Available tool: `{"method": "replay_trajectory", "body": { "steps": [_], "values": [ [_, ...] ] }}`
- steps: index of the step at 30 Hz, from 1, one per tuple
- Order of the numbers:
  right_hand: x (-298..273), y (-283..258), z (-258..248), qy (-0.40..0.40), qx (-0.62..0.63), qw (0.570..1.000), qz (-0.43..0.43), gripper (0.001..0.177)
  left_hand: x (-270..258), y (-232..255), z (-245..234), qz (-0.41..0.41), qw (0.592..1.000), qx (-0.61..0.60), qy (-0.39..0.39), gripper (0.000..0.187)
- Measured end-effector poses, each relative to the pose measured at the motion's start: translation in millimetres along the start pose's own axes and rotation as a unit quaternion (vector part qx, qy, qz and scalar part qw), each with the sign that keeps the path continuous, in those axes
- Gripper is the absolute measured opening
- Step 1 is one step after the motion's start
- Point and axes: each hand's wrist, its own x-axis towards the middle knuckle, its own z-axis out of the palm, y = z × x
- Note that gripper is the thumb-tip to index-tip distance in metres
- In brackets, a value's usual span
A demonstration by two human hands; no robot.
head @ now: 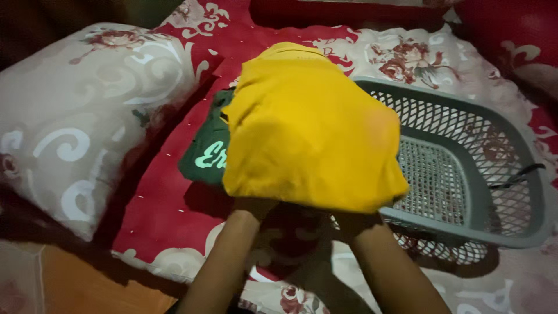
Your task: The person folds several shirts on a bed and places them into a laundry basket. They handle each shirt one at a time, folding it neatly and stacking it in the basket.
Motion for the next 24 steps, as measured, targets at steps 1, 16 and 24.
{"method": "replay_trajectory", "body": {
  "steps": [1,16,24],
  "values": [
    [-6.4,-8.8,-3.9,0.005,-0.011,1.0,-0.005,0.056,2.9,-9.3,1.9,-0.017,1.0,-0.001,-0.02,0.044],
    [-43.9,-169.7,-19.6,0.061,-0.082,0.989,-0.11,0.066,134.3,-103.7,29.3,-0.138,0.981,0.035,-0.134,0.052],
    [9.6,-168.5,-74.4,0.139,-0.317,0.938,-0.025,0.055,170.4,-139.1,-17.1,-0.177,0.877,0.44,0.07,0.08]
  ]
}}
